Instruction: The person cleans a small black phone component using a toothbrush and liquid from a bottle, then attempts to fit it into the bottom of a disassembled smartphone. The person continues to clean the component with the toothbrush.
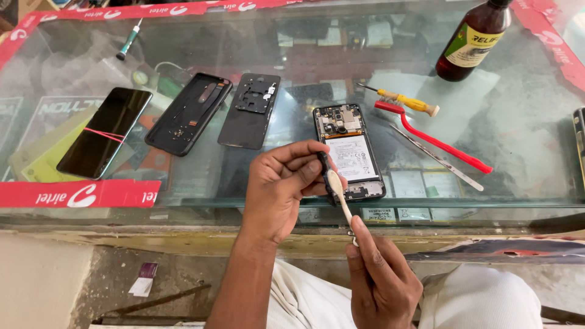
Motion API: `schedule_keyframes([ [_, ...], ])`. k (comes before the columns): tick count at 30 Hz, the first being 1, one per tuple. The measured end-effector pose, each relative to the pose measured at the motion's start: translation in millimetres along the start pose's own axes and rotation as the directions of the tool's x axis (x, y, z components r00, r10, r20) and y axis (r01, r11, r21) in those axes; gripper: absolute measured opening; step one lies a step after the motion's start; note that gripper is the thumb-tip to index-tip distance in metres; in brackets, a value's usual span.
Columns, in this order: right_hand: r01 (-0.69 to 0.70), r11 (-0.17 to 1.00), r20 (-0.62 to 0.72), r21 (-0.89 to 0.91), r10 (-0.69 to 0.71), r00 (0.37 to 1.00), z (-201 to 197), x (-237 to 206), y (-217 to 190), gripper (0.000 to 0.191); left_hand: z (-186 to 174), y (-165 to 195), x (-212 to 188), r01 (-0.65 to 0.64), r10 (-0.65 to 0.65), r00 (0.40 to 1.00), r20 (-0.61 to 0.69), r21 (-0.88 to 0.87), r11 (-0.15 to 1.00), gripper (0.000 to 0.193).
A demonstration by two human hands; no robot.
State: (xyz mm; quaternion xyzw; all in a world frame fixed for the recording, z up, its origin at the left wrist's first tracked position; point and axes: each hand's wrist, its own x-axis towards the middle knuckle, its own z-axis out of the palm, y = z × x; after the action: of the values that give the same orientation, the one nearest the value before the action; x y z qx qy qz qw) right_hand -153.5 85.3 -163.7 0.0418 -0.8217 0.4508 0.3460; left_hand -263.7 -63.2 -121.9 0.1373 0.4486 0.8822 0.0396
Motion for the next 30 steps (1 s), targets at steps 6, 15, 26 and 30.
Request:
schedule_keyframes([
  [6, 0.091, 0.992, 0.031, 0.087, -0.094, 0.995, 7.1, 6.5, -1.5, 0.041, -1.6, -3.4, 0.3, -0.015, 0.015, 1.000, 0.011, -0.014, 1.000, 0.019],
  [15, 0.059, 0.997, 0.044, 0.049, -0.061, 0.997, 3.9, 16.9, -3.5, 0.041, 1.3, -8.4, 1.9, -0.003, 0.010, 0.997, -0.071, 0.106, 0.994, 0.020],
  [26, 0.132, 0.989, 0.058, 0.068, -0.136, 0.989, 2.8, 14.5, -3.2, 0.045, 8.9, -5.5, 0.3, 0.030, -0.010, 0.994, -0.110, 0.177, 0.984, 0.021],
  [30, 0.119, 0.992, 0.055, 0.050, -0.122, 0.991, 0.5, 10.8, -2.6, 0.045, 9.7, -2.7, -0.2, 0.000, 0.012, 0.997, -0.070, 0.176, 0.984, 0.020],
])
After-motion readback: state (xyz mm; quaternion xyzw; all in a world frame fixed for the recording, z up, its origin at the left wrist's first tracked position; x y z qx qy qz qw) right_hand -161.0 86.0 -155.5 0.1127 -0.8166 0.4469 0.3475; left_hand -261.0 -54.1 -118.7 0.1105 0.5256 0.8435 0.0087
